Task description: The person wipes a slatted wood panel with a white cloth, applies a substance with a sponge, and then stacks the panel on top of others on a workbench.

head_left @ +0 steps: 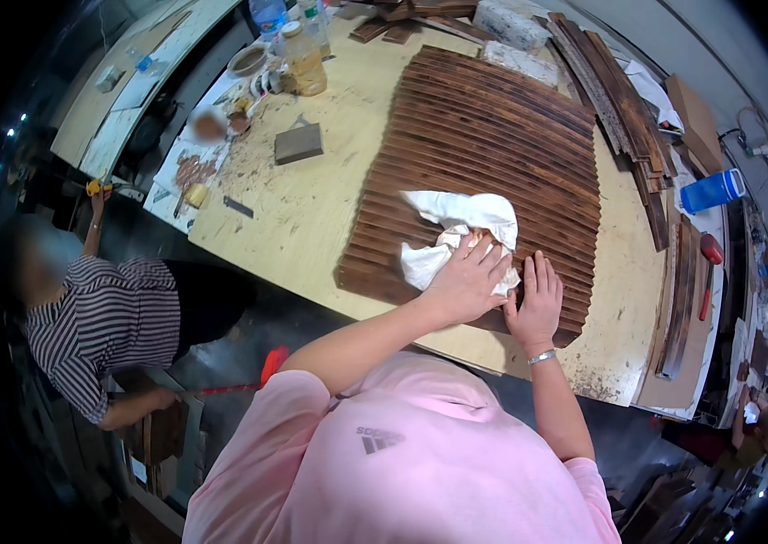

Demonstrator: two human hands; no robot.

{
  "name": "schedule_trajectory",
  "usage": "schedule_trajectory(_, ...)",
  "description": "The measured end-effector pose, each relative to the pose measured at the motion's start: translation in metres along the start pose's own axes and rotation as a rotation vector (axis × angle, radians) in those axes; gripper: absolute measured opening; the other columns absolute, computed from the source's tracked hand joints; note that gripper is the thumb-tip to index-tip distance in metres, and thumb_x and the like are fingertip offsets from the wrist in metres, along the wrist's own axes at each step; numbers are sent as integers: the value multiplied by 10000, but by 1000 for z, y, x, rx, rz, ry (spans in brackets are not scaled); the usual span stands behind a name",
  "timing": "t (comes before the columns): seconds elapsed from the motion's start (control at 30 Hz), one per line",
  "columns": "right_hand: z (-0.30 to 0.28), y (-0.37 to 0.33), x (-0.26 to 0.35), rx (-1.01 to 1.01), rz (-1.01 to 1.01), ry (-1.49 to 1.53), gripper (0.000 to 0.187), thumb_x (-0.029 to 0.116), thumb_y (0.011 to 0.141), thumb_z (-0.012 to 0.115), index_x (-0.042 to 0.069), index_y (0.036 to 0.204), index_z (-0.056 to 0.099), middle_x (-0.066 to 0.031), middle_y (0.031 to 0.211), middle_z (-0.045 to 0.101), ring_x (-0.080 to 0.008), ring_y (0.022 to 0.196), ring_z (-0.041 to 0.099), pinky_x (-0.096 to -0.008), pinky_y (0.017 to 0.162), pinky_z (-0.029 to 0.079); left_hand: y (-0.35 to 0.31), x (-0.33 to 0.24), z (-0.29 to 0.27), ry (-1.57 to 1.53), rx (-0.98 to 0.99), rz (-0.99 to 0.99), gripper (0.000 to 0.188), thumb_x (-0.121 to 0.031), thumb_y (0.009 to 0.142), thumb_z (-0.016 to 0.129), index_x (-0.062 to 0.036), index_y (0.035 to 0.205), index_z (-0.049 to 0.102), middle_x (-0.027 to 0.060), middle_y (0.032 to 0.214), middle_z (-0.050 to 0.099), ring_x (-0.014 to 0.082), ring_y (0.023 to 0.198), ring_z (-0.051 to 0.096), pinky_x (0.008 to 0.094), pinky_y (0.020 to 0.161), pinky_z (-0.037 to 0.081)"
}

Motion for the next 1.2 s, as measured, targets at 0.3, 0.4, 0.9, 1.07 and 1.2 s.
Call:
schedule_trajectory(0.3,-12,5,5,-4,50,84,718,335,802,649,15,1424,490,-182,1538,430,-361,1381,433,-531,1134,330,-60,111,-53,26,-173,11,367,-169,688,760,-100,1046,721,97,1097,687,316,971,629,474,901,488)
schedule_trajectory(0.4,-13,6,3,19,67,122,735,333,787,668,14,1424,490,-185,1537,430,-374,1373,438,-539,1126,336,-41,183,-69,-518,-325,-763,175,-98,911,653,16,1040,684,161,928,693,306,868,664,388,812,519)
schedule_trajectory(0.9,-24,17,-9,204,160,320,713,343,771,729,23,1377,533,-187,1494,467,-354,1354,459,-569,1075,379,317,61,108,-204,-222,81,396,-10,767,601,-65,1156,652,136,1085,656,351,982,584,487,861,450)
schedule_trajectory(1.07,-23,20,-10,280,185,335,716,354,765,738,23,1370,546,-185,1471,488,-353,1331,475,-571,1076,372,401,-35,104,-749,53,313,331,-9,860,620,-88,1170,706,137,1091,685,288,1023,649,408,921,520)
schedule_trajectory(1.2,-19,18,-11,232,169,308,744,385,740,762,41,1367,559,-169,1483,484,-337,1344,468,-548,1084,366,461,37,93,-265,17,414,362,-223,976,583,-177,1329,648,83,1290,649,233,1246,568,434,1031,456)
Point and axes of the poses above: each hand's wrist, its own y-axis towards the middle knuckle, its own z-axis out of the palm, x = y × z, the point moved 3 cm from there along y, towards the middle knuckle
